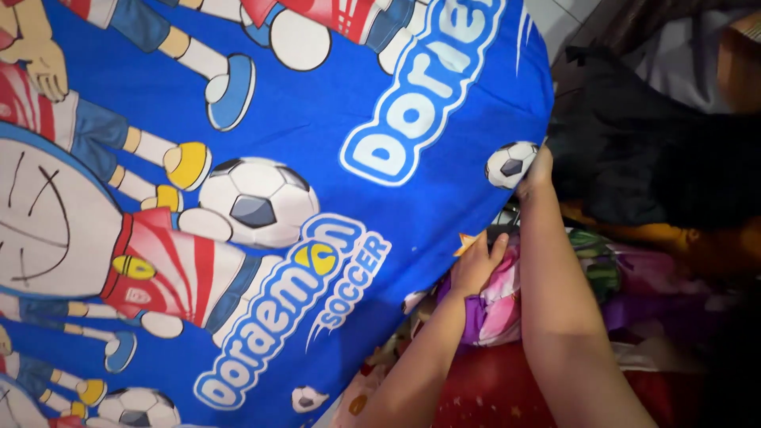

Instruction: The person handles a handbag and a small device, then spreads and smooths the Doraemon bed sheet on the mattress. They wipe the bed surface with a brown cloth, spray liquid onto the sheet, place items on a storage rack, and arrange pillows on the bed.

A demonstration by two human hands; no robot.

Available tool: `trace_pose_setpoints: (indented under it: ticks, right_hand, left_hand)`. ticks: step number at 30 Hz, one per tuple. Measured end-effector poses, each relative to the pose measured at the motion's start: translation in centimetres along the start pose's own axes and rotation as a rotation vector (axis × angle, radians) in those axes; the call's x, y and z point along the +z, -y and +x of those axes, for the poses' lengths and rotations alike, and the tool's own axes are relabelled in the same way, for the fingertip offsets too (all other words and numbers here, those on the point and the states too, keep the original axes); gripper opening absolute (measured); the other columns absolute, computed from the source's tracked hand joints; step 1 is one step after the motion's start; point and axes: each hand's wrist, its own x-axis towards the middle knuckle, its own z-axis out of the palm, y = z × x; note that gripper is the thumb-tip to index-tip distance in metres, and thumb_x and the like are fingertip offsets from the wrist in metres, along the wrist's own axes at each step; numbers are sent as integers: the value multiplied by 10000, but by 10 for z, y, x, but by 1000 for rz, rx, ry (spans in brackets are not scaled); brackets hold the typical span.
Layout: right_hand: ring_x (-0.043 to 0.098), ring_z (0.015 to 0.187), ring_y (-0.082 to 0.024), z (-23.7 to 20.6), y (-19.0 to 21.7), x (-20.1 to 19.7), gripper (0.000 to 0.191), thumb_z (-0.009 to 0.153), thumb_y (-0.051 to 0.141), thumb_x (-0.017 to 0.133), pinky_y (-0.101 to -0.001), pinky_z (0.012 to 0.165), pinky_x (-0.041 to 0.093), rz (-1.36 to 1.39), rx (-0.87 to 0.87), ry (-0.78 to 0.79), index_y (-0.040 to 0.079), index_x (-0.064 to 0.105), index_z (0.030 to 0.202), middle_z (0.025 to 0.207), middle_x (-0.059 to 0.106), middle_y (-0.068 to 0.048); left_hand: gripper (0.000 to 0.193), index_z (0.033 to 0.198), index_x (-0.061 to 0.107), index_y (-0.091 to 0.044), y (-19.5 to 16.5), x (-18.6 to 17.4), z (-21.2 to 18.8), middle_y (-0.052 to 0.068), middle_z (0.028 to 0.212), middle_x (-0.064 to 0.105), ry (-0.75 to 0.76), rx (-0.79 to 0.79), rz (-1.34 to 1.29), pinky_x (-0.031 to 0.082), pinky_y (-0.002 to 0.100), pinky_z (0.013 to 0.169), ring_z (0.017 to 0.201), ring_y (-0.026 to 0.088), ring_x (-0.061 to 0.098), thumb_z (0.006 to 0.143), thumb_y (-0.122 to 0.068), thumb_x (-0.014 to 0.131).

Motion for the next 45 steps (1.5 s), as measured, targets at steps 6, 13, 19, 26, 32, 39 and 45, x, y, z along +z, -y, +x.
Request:
trace_pose_setpoints:
  ticks: [6, 13, 19, 26, 32, 39, 45]
  right_hand:
    - [720, 1096, -290, -29, 9, -2, 494, 1059, 374, 367, -414, 975, 582, -58, -106, -120, 35, 634, 1300, 1230, 713, -144]
    - [713, 1117, -270, -63, 48, 14, 524, 1084, 431, 444, -425, 943, 582, -33, 217, 170, 36, 604, 1389, 1303, 698, -138]
    - [715, 1127, -286, -50, 56, 10, 543, 1070, 439, 453, -428, 947, 587, -231, 427, 180, 26, 612, 1386, 1314, 699, -151]
    - [716, 1139, -303, 1, 37, -8, 567, 1053, 448, 464, -431, 952, 593, -338, 492, 148, 15, 621, 1383, 1327, 699, -165]
    - [718, 1150, -319, 38, 12, -4, 587, 1039, 456, 473, -434, 957, 598, -287, 444, 109, 5, 629, 1380, 1338, 700, -178]
    - [720, 1162, -336, 68, -20, 11, 610, 1022, 465, 483, -438, 962, 603, -180, 357, 89, -7, 638, 1377, 1351, 701, -193]
    - [721, 1172, -352, 77, -45, 7, 631, 1008, 473, 493, -440, 967, 608, -90, 290, 40, -17, 646, 1374, 1363, 701, -206]
  left_hand:
    - [782, 1534, 415, -46, -12, -11, -18, 244, 1601, 367, 110, -152, -84, 220, 454, 1228, 1502, 392, 310, 1016, -632, 392]
    - [659, 1529, 465, -109, -48, -37, -5, 170, 1613, 436, -96, 138, -3, 274, 467, 1249, 1500, 368, 384, 1046, -552, 399]
    - [631, 1528, 462, -118, -56, -41, 20, 173, 1602, 442, -85, 123, 151, 299, 491, 1232, 1482, 381, 397, 1037, -513, 437]
    - [618, 1535, 456, -140, -34, -49, 53, 169, 1601, 437, -42, 83, 122, 294, 508, 1232, 1486, 375, 392, 1032, -499, 445]
    - [608, 1540, 452, -159, -11, -41, 66, 166, 1601, 433, -21, 60, 118, 289, 523, 1231, 1490, 370, 388, 1029, -488, 452]
    - [600, 1547, 446, -182, 30, -30, 72, 162, 1601, 428, -28, 47, 125, 284, 541, 1230, 1495, 365, 383, 1024, -475, 461]
    - [594, 1553, 441, -201, 46, -29, 75, 159, 1601, 424, -47, 68, 142, 279, 556, 1230, 1499, 360, 378, 1021, -463, 468]
